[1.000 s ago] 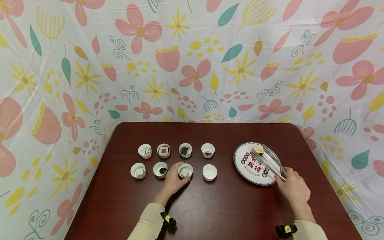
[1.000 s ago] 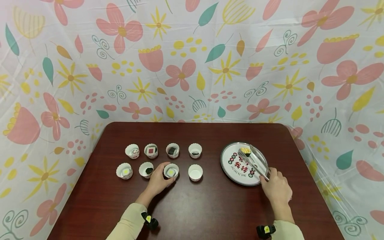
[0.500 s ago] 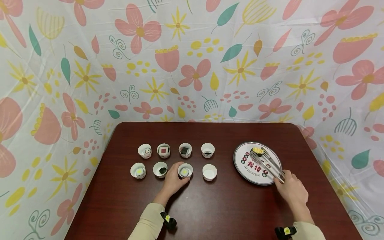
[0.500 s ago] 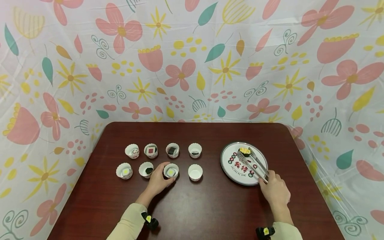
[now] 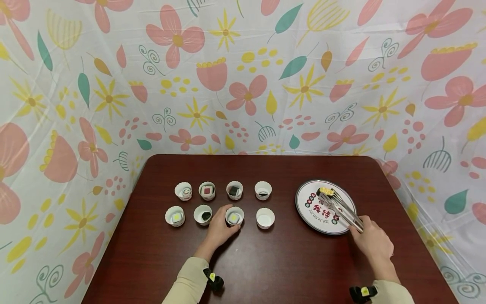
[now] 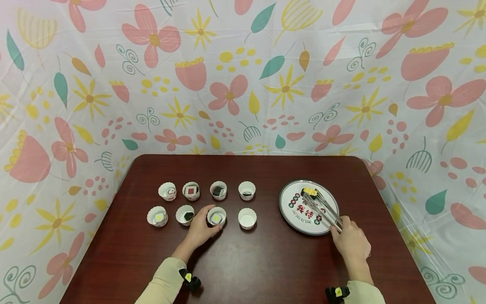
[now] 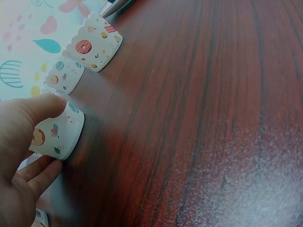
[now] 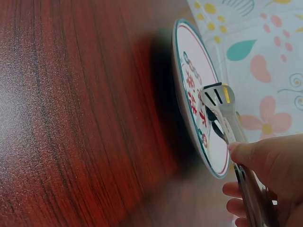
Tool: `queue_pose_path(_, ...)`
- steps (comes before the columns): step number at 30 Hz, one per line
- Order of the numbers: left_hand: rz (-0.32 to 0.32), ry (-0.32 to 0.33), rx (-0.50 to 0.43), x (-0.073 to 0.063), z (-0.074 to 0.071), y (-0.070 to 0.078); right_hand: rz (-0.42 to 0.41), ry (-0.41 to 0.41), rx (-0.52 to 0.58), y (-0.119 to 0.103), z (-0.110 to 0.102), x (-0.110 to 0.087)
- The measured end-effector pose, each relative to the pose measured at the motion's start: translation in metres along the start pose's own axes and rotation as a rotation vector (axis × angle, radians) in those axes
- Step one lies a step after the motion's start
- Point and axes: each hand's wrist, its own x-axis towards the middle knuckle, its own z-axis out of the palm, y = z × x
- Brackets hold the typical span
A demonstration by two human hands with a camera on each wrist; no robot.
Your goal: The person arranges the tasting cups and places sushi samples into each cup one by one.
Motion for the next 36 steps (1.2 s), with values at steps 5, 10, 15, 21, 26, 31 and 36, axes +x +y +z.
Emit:
queue_pose_path(5,-0.011,-0.004,-0.004,-0.001,-0.001,0.001,0.017,-0.03,-0.006,-0.001,-0.001,0.002)
queue_pose_path(10,0.003,0.004,0.001,-0.002,-0.001,0.001,0.024,-0.051,-0.01,-0.003,-0.002,0.002)
queue_pose_path(15,0.035,0.002,0.006,-0.003,-0.003,0.003,0.02,-0.053,-0.011,-0.004,-0.002,0.001)
queue_pose_path(21,0.072,-0.013,0.012,-0.004,-0.008,0.011,0.006,-0.05,-0.007,-0.005,0.0,0.003)
queue_pose_path(26,0.102,-0.013,0.029,-0.003,-0.013,0.018,0.0,-0.061,-0.012,-0.008,0.001,0.007)
queue_pose_path(31,0.13,-0.031,0.029,-0.002,-0.017,0.026,-0.008,-0.075,-0.026,-0.012,-0.001,0.01)
queue_pose_path(36,0.144,-0.064,0.007,-0.001,-0.02,0.037,-0.007,-0.094,-0.03,-0.014,-0.005,0.01)
